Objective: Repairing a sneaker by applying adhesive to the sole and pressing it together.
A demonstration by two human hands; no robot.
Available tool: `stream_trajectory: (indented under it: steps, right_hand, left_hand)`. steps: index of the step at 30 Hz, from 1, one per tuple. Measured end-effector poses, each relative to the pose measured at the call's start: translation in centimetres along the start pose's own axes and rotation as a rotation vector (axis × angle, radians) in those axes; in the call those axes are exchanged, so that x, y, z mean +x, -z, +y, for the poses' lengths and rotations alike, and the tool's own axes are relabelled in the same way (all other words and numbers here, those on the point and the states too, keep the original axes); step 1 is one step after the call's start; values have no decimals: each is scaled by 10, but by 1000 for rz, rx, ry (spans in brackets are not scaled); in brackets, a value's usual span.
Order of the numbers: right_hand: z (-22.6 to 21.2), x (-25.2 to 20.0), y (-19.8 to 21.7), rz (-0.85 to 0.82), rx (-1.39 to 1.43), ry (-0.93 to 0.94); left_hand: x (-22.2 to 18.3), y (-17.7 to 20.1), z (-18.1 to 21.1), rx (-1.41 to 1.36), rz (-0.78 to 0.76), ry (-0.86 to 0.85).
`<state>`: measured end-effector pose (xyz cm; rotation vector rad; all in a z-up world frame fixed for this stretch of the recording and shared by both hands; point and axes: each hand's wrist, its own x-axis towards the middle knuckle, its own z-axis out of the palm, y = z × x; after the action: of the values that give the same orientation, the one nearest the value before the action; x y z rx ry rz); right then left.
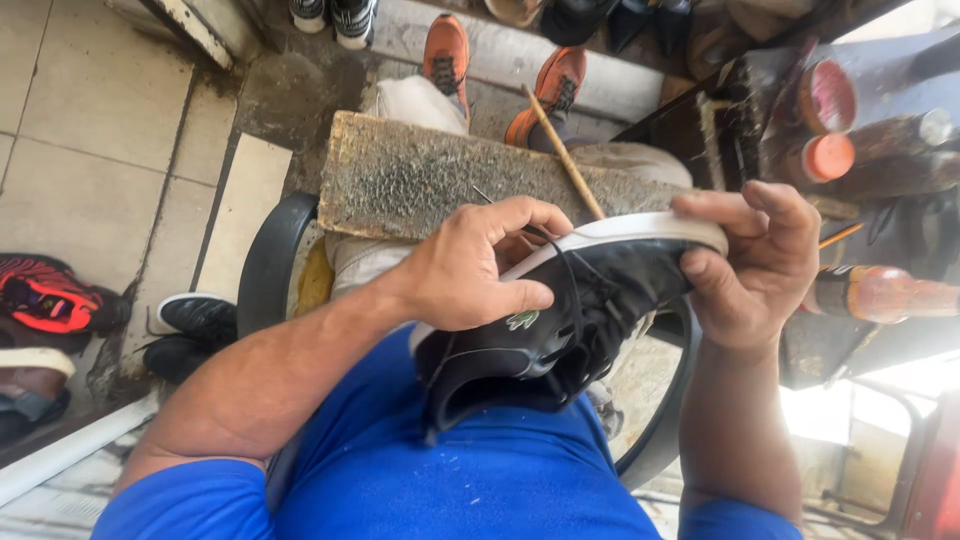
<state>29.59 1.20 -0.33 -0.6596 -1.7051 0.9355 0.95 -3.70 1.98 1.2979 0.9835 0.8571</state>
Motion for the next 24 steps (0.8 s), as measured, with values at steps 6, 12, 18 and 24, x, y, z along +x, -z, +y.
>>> stream_trajectory:
  steps: [6, 12, 18, 24]
  right_hand:
    - [-10, -29, -30, -45, 36, -1]
    - [-14, -41, -46, -61, 9, 17]
    - [-8, -65, -47, 56, -9, -83]
    - [-4, -68, -53, 89, -115, 3]
  left_hand:
    - [-20, 0, 5, 252, -75, -89]
    - [-1, -24, 0, 407, 121, -419]
    - [1, -27, -18, 356, 143, -472]
    - [1, -32, -21, 411, 148, -571]
